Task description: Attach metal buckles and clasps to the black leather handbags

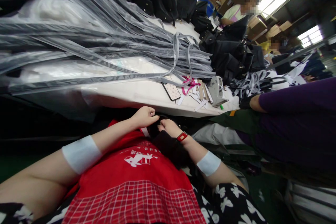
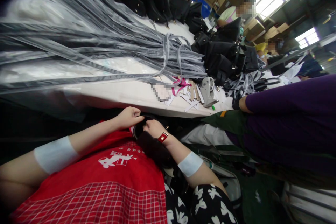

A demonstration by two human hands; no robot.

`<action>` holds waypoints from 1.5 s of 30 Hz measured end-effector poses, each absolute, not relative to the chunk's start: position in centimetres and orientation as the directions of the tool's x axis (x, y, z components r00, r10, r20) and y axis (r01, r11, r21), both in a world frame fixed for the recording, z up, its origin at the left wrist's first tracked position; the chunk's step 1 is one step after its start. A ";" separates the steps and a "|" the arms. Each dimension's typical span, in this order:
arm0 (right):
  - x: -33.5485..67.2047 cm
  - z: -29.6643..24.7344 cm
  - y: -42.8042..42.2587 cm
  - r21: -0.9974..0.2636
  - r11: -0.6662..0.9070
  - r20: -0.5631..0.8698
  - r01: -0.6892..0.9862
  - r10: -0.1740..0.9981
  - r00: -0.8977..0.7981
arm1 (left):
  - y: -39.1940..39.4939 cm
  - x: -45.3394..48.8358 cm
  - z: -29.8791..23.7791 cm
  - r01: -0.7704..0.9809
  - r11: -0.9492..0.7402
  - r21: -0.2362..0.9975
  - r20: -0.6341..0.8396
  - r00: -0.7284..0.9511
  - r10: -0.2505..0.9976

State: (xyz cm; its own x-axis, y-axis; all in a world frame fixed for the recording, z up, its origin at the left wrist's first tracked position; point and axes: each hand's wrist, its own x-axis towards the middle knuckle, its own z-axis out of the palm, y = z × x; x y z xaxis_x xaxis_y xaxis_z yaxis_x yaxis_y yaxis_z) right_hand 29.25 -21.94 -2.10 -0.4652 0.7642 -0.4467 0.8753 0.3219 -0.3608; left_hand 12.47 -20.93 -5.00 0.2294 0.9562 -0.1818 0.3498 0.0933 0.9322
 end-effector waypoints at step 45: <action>31.3 -3.8 -23.3 -0.131 0.493 -0.163 0.860 0.845 -0.509 | -22.3 13.3 -7.1 0.146 0.156 0.977 -0.191 0.276 0.942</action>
State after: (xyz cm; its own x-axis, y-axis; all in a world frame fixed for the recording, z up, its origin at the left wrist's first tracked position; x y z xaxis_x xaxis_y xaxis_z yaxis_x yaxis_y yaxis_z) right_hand 31.30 -23.35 -3.84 -0.5095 0.8450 -0.1626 0.8599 0.4932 -0.1314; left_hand 13.26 -22.28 -7.08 0.2761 0.9419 -0.1913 0.1461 0.1556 0.9769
